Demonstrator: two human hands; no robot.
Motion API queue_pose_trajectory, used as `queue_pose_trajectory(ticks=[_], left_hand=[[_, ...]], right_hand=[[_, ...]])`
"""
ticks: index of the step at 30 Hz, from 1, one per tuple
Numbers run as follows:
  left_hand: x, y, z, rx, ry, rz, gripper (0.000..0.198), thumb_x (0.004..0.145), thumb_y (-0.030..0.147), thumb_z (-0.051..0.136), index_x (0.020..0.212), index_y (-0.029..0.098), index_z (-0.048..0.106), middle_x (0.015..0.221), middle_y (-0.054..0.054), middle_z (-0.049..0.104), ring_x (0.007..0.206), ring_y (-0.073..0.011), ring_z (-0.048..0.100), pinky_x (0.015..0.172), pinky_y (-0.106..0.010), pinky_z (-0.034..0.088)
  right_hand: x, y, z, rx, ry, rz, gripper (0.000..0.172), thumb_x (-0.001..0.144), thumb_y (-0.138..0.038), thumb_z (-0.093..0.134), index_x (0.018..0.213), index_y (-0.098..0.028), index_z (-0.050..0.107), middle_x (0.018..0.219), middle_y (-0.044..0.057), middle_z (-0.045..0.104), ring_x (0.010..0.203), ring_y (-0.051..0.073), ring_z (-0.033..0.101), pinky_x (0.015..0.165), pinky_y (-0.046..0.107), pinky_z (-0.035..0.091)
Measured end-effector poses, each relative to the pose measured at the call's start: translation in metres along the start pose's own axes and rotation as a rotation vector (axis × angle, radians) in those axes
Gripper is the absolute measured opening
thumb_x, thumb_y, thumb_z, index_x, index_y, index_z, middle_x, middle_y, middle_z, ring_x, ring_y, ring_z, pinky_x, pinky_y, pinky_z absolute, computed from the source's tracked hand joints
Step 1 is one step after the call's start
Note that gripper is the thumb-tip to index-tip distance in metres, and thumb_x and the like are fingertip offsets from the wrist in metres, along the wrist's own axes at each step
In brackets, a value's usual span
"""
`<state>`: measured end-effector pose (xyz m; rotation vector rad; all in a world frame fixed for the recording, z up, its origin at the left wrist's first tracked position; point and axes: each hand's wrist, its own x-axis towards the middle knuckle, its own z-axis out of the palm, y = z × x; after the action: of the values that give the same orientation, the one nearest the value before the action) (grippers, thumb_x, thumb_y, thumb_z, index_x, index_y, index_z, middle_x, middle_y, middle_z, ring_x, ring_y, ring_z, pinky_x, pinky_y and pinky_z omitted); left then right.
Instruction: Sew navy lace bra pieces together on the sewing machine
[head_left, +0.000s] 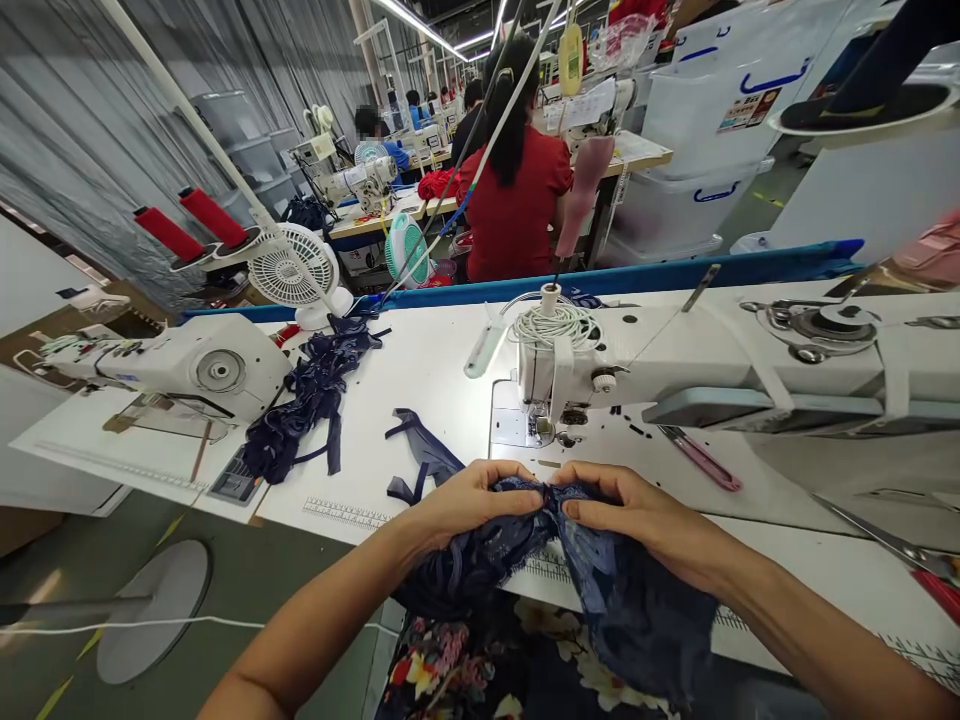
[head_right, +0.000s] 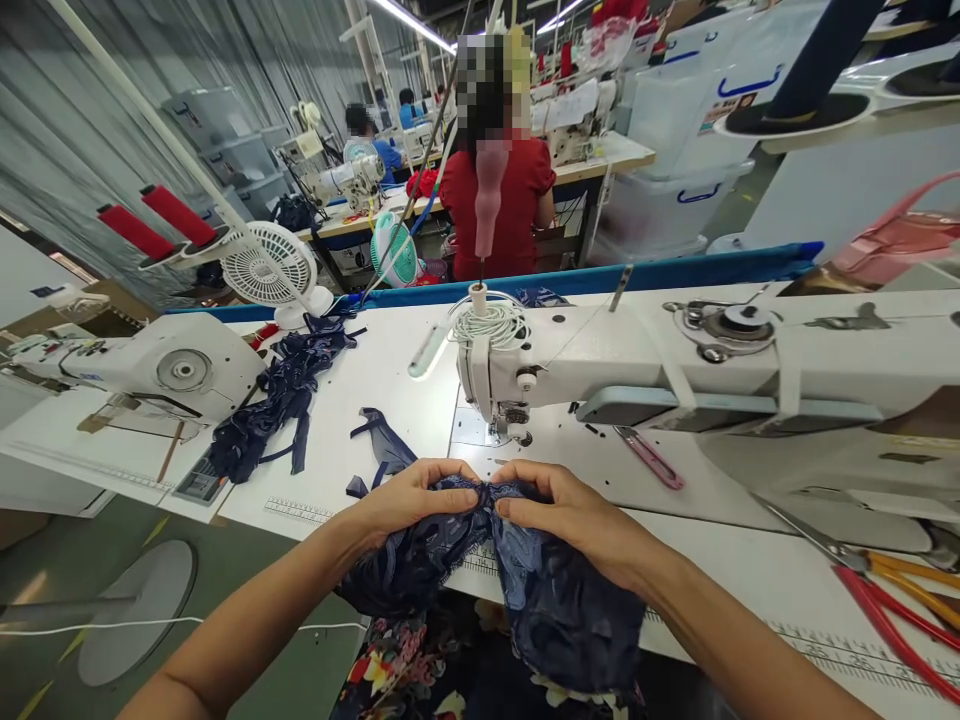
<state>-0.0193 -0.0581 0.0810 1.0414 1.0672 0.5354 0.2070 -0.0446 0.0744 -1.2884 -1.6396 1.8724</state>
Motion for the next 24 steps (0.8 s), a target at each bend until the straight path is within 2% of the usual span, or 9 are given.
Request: queue_pose_trajectory(ticks=[2,4,10,14,19,24], left_hand=[[0.000,-0.001,0.002,-0.079,-0.005,-0.032,0.041,0.066,0.046,0.083,0.090,0.016,0.068,0.082,-0.001,0.065,0.073,-0.0119,0.057,0.073,-0.024,0.044],[-0.001,0.000,0.004,-0.124,-0.015,-0.046,0.040,0.065,0.045,0.084,0.086,0.015,0.068,0.079,-0.001,0.065,0.070,-0.0108,0.056,0.069,-0.023,0.043],[-0.001,-0.002,0.004,-0.117,0.007,-0.037,0.037,0.063,0.039,0.086,0.088,0.015,0.071,0.080,0.000,0.067,0.071,-0.0100,0.058,0.071,-0.021,0.043],[0.002,-0.007,0.002,-0.150,0.006,-0.072,0.038,0.062,0.040,0.086,0.086,0.014,0.072,0.076,-0.001,0.067,0.066,-0.0092,0.058,0.067,-0.021,0.043],[0.004,-0.011,0.003,-0.266,0.006,-0.107,0.042,0.057,0.037,0.089,0.085,0.013,0.070,0.073,-0.002,0.067,0.058,-0.0092,0.058,0.061,-0.021,0.044],[0.000,-0.009,0.005,-0.176,0.016,-0.091,0.043,0.059,0.040,0.088,0.089,0.013,0.071,0.077,-0.002,0.067,0.066,-0.0097,0.059,0.067,-0.021,0.044]], right_hand=[[-0.001,-0.002,0.001,0.021,-0.012,-0.002,0.038,0.076,-0.056,0.069,0.099,-0.025,0.067,0.098,0.003,0.060,0.091,0.020,0.052,0.079,0.028,0.040],[-0.002,-0.003,0.001,0.037,-0.036,-0.018,0.035,0.078,-0.054,0.068,0.093,-0.023,0.068,0.089,0.003,0.058,0.085,0.018,0.050,0.076,0.027,0.039],[-0.002,-0.002,0.002,0.103,-0.085,-0.016,0.032,0.077,-0.051,0.068,0.079,-0.020,0.063,0.071,-0.002,0.046,0.067,0.012,0.039,0.064,0.025,0.032],[-0.002,0.000,0.004,0.072,-0.076,-0.014,0.033,0.076,-0.052,0.068,0.074,-0.020,0.057,0.072,-0.002,0.042,0.069,0.013,0.037,0.065,0.025,0.032],[-0.003,-0.002,0.005,0.085,-0.061,0.001,0.034,0.075,-0.054,0.069,0.076,-0.021,0.059,0.074,-0.001,0.045,0.072,0.015,0.041,0.067,0.025,0.035],[-0.004,-0.003,0.004,0.035,-0.068,-0.015,0.033,0.077,-0.054,0.067,0.075,-0.021,0.061,0.075,-0.001,0.045,0.074,0.015,0.040,0.068,0.025,0.034]])
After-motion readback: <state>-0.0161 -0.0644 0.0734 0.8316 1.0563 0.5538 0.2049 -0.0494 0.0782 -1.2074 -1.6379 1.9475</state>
